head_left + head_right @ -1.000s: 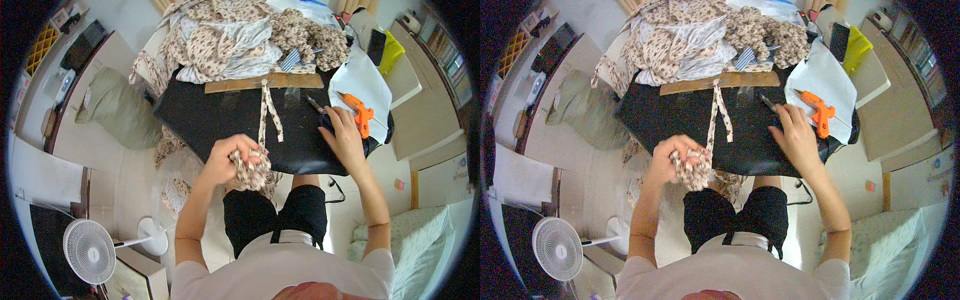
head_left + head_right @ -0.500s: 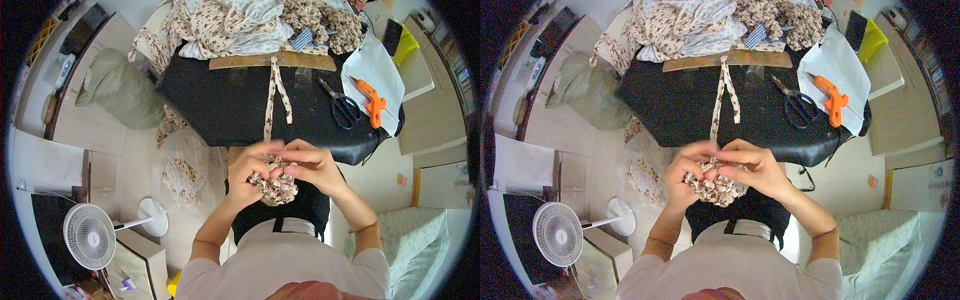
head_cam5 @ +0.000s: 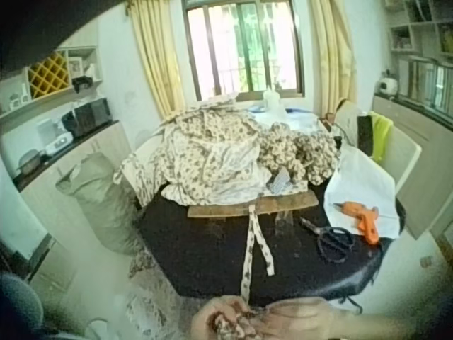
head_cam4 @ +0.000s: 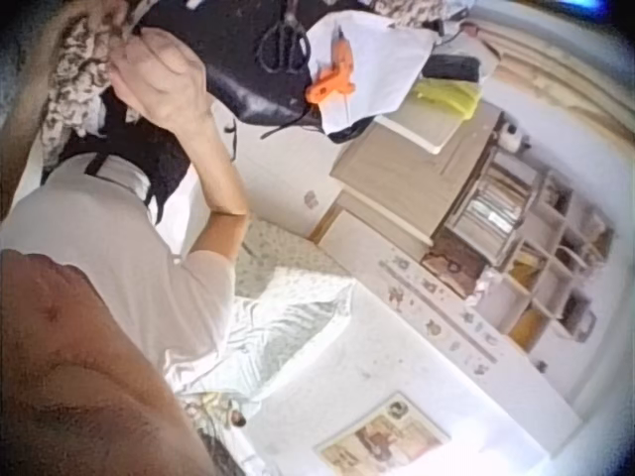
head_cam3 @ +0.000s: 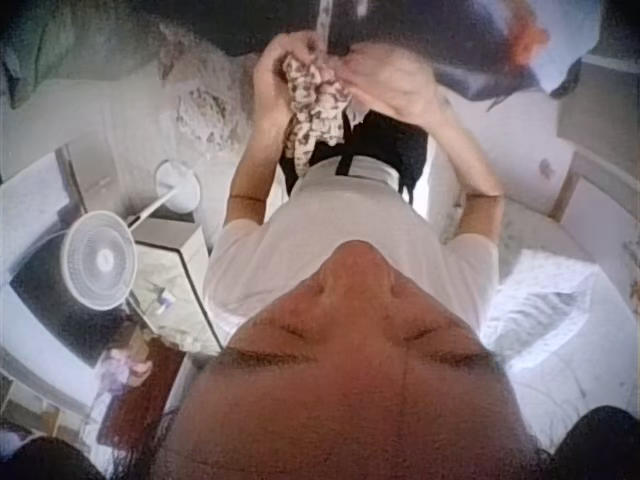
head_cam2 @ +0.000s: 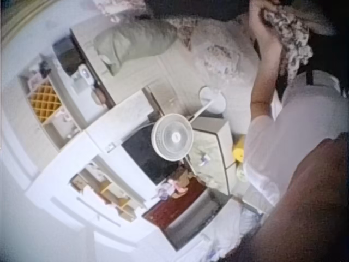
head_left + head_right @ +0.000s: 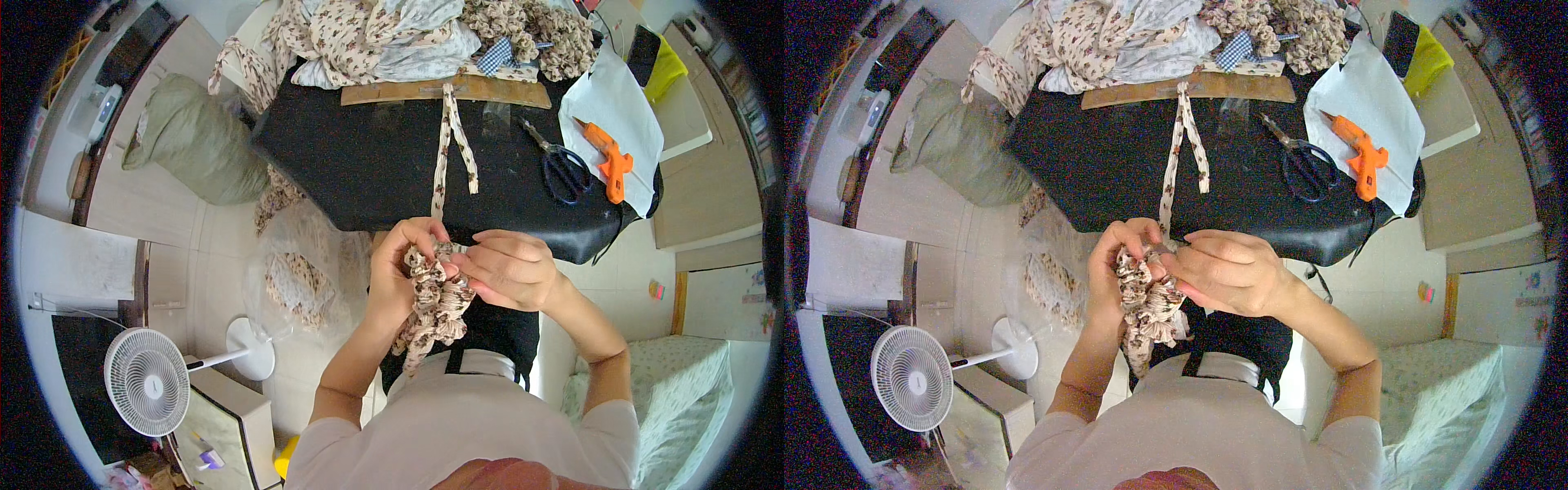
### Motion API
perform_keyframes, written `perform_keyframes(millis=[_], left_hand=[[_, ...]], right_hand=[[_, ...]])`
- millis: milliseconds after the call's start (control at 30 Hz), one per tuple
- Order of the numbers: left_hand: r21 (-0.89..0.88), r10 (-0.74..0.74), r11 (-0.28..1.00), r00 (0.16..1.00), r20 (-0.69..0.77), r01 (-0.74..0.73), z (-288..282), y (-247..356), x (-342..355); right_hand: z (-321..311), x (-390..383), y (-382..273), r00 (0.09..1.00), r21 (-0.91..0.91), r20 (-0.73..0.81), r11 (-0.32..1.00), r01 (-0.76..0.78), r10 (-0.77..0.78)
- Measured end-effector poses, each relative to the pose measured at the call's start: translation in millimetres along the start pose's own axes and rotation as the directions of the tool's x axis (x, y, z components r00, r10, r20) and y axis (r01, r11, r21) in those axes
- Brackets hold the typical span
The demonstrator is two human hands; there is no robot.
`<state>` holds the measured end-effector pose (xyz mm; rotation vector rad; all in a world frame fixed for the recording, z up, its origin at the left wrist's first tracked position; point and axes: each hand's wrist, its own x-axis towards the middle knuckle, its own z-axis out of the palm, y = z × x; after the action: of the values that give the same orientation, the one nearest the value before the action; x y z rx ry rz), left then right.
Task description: Making fabric scrunchies by manipulating fabric strips and using a hot glue gun.
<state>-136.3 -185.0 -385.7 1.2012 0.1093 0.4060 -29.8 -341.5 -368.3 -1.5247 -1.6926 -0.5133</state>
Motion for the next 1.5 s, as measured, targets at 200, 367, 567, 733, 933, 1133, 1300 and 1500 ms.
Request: perform_keyframes(millis=[200, 367, 567, 733, 933, 1133, 1300, 1500], left_hand=[[0.106, 0.124, 0.989, 0.972, -0.201, -0.104, 13, -8, -8], [0.434, 0.596, 0.672, 0.786, 0.165, -0.6, 7, -18, -16], [0.544, 0.597, 0.456, 0.695, 0.4, -0.705, 3, -12, -20], [0.637, 0.551, 0.336, 0.693, 0.464, -0.694, 0, -17, -26], [0.526, 0.463, 0.689, 0.861, 0.211, -0.499, 5, -13, -27], [0.62, 0.126, 0.77, 0.989, 0.081, -0.15, 9, -3, -43], [0.543, 0.077, 0.837, 0.997, 0.003, -0.067, 3, -5, -44], [0.084, -0.289, 0.955, 0.956, 0.044, 0.284, 9, 8, -45]], right_hand=[[-8, -1, 1, 0.992, -0.005, 0.127, 1.0, 0.026, -0.025], [-20, 1, -7, 0.585, 0.655, 0.459, 0.19, -0.731, 0.669], [-17, 1, -9, 0.612, 0.56, 0.671, 0.253, -0.788, 0.419], [-19, 0, -9, 0.602, 0.374, 0.668, 0.502, -0.78, 0.438], [-6, -8, -25, 0.894, 0.156, 0.32, 0.913, -0.376, 0.313], [-3, -15, -27, 0.916, 0.037, 0.335, 0.969, -0.245, 0.219], [-6, -17, -42, 0.768, 0.37, 0.275, 0.673, -0.64, 0.579], [14, -51, -53, 0.928, 0.119, 0.063, 0.921, -0.371, 0.366]])
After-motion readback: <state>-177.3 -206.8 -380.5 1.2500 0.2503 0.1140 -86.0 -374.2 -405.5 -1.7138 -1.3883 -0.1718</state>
